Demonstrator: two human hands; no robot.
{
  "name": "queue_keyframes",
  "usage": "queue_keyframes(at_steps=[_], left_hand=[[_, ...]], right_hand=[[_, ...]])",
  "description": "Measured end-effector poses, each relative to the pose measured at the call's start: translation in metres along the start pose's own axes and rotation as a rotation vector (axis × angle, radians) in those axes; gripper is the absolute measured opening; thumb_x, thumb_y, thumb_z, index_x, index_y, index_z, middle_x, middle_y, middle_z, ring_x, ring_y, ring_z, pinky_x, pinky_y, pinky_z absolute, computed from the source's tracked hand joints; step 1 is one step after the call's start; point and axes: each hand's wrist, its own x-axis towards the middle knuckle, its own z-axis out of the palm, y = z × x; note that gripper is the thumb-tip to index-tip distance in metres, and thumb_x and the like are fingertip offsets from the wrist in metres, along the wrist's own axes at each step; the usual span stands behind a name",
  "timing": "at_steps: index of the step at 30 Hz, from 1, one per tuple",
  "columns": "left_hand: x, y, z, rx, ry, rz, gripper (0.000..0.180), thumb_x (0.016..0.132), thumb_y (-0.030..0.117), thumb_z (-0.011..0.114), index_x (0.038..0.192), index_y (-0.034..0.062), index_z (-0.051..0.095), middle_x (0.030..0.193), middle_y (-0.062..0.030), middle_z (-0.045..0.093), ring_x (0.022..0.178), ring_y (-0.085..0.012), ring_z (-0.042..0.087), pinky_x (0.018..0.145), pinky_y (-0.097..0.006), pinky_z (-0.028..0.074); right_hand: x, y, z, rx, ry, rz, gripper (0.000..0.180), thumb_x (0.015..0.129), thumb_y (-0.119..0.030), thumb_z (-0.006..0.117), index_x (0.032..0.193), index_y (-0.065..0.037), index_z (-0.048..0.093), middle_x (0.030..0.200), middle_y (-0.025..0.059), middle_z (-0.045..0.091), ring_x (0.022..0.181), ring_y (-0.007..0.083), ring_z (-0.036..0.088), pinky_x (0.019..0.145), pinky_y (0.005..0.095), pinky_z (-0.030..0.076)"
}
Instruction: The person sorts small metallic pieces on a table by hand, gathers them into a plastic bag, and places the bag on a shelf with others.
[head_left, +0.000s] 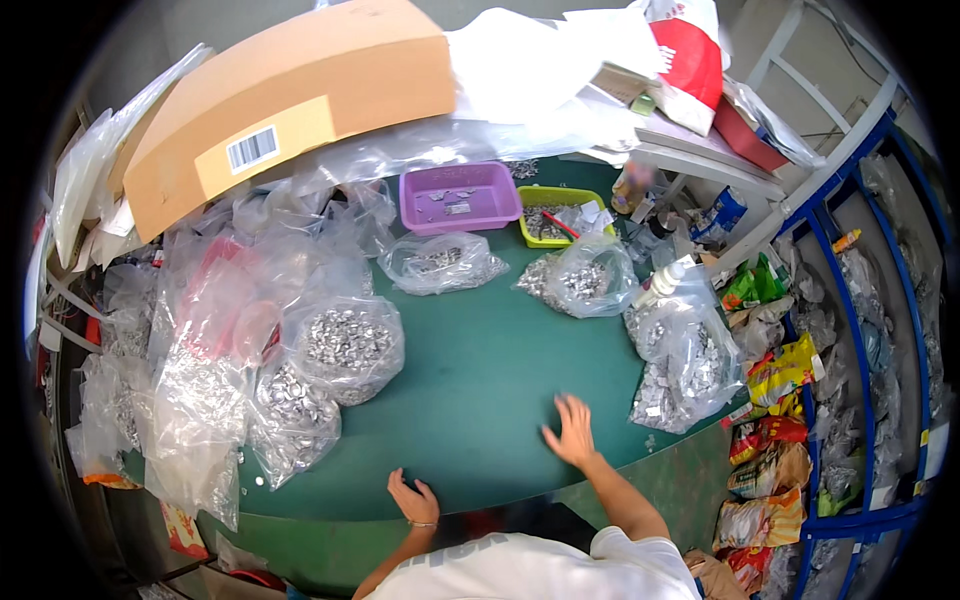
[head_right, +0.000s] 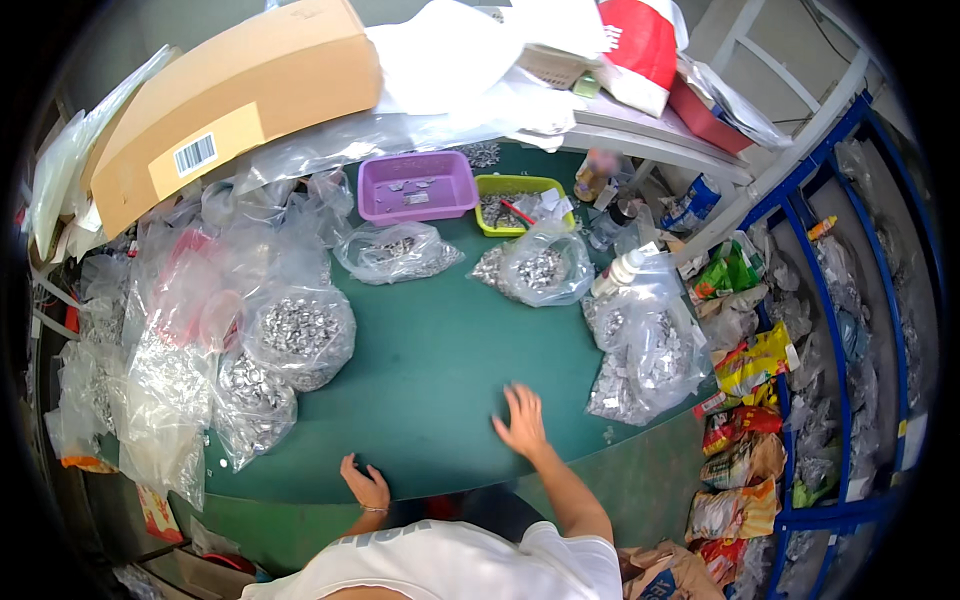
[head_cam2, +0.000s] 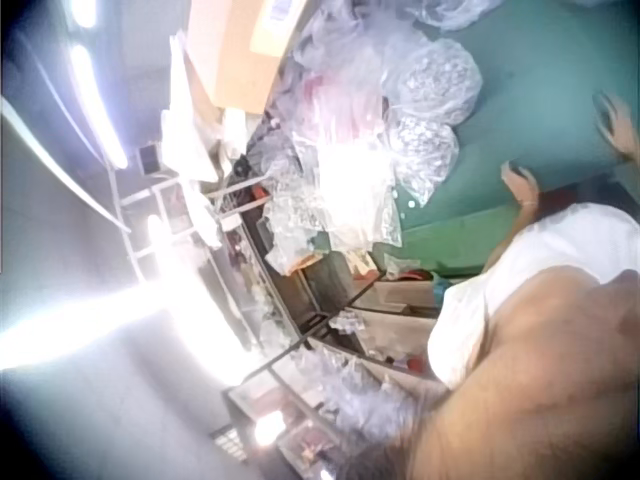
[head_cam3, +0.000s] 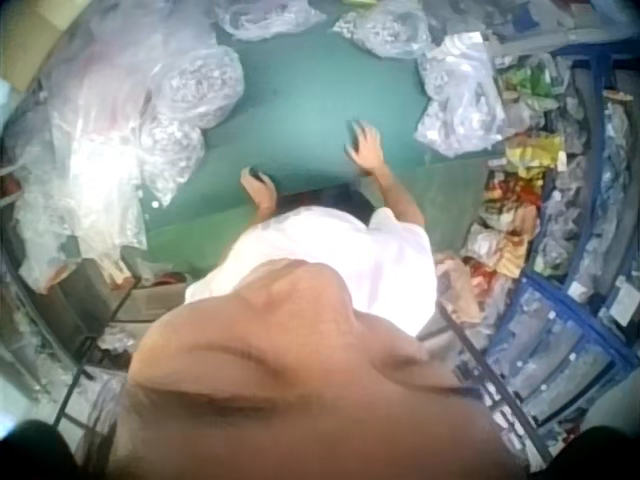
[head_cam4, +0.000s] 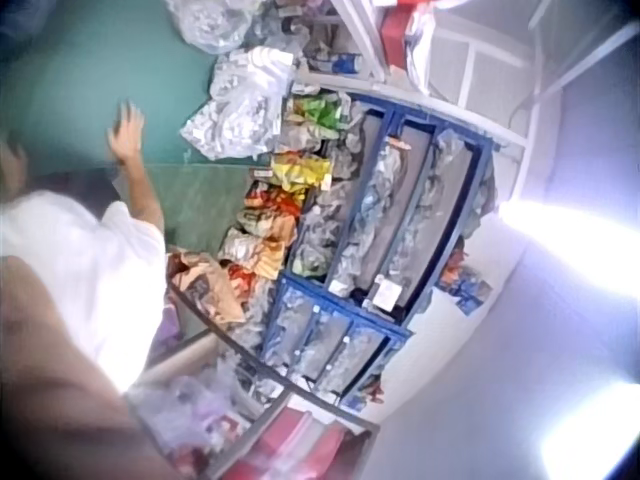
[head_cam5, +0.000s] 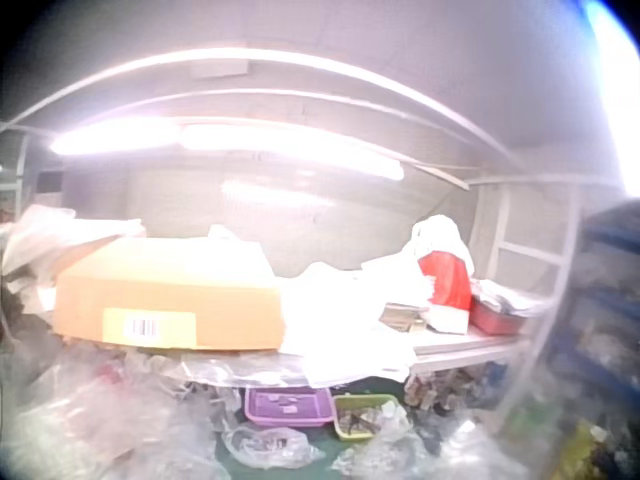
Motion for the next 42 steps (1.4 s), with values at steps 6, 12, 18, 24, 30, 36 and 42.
queue_keyframes(at_steps=[6, 12, 18, 24, 30, 36, 42], left_hand=[[0.002, 0.000, 0.006, 0.035, 0.066, 0.066, 0.049, 0.075, -0.002, 0.048, 0.122, -0.0073, 0.037, 0.119, -0.0243, 0.041, 0.104, -0.0369, 0.042, 0.089, -0.039, 0.036], [0.028, 0.083, 0.074, -0.094, -0.092, -0.030, 0.053, 0.076, -0.002, 0.050, 0.126, -0.0049, 0.033, 0.115, -0.0178, 0.042, 0.104, -0.0275, 0.044, 0.094, -0.037, 0.034], [0.110, 0.236, 0.184, -0.400, -0.383, -0.089, 0.062, 0.082, 0.023, 0.065, 0.131, 0.0031, 0.034, 0.122, -0.0150, 0.046, 0.104, -0.0217, 0.049, 0.076, -0.031, 0.046], [0.154, 0.304, 0.233, -0.120, -0.883, -0.263, 0.038, 0.079, 0.021, 0.068, 0.108, -0.0020, 0.057, 0.086, -0.0094, 0.063, 0.074, -0.0151, 0.057, 0.066, -0.029, 0.047], [0.133, 0.257, 0.224, -0.388, -0.650, -0.190, 0.031, 0.079, 0.011, 0.066, 0.106, -0.0015, 0.058, 0.078, -0.0050, 0.063, 0.070, -0.0099, 0.056, 0.062, -0.026, 0.046], [0.102, 0.257, 0.213, -0.521, -0.570, -0.092, 0.045, 0.081, 0.008, 0.065, 0.121, -0.0001, 0.047, 0.090, -0.0048, 0.062, 0.077, -0.0077, 0.055, 0.065, -0.024, 0.045], [0.095, 0.265, 0.205, -0.665, -0.519, -0.285, 0.042, 0.082, 0.001, 0.061, 0.122, 0.0015, 0.047, 0.086, 0.0000, 0.058, 0.070, -0.0032, 0.049, 0.059, -0.018, 0.040]], right_hand=[[0.190, 0.063, -0.053, -0.317, 0.202, 0.160, 0.071, 0.071, -0.019, 0.068, 0.132, -0.001, 0.035, 0.125, 0.0198, 0.046, 0.121, 0.0343, 0.038, 0.102, 0.0496, 0.024], [0.197, 0.088, -0.017, -0.195, -0.082, -0.130, 0.009, 0.068, -0.006, 0.056, 0.071, -0.005, 0.065, 0.080, 0.0141, 0.064, 0.076, 0.0274, 0.064, 0.065, 0.0374, 0.051], [0.152, 0.099, -0.059, 0.016, -0.037, -0.338, 0.005, 0.067, -0.007, 0.055, 0.068, -0.006, 0.060, 0.071, 0.0098, 0.061, 0.071, 0.0253, 0.063, 0.063, 0.0360, 0.051], [0.097, 0.072, -0.075, 0.133, -0.158, -0.359, 0.005, 0.068, -0.008, 0.056, 0.070, -0.005, 0.060, 0.073, 0.0095, 0.061, 0.071, 0.0244, 0.063, 0.059, 0.0357, 0.052], [0.114, 0.103, -0.117, 1.083, -0.324, -0.183, 0.011, 0.079, -0.009, 0.061, 0.085, 0.000, 0.064, 0.085, 0.0079, 0.064, 0.076, 0.0160, 0.061, 0.069, 0.0290, 0.049], [0.267, 0.187, -0.040, 0.921, 0.174, 0.232, 0.022, 0.080, -0.014, 0.064, 0.094, 0.002, 0.063, 0.080, 0.0125, 0.066, 0.074, 0.0229, 0.064, 0.068, 0.0329, 0.049], [0.340, 0.199, 0.056, 0.251, -0.036, 0.218, 0.038, 0.080, -0.023, 0.063, 0.109, -0.001, 0.053, 0.110, 0.0178, 0.047, 0.103, 0.0353, 0.049, 0.081, 0.0446, 0.046]])
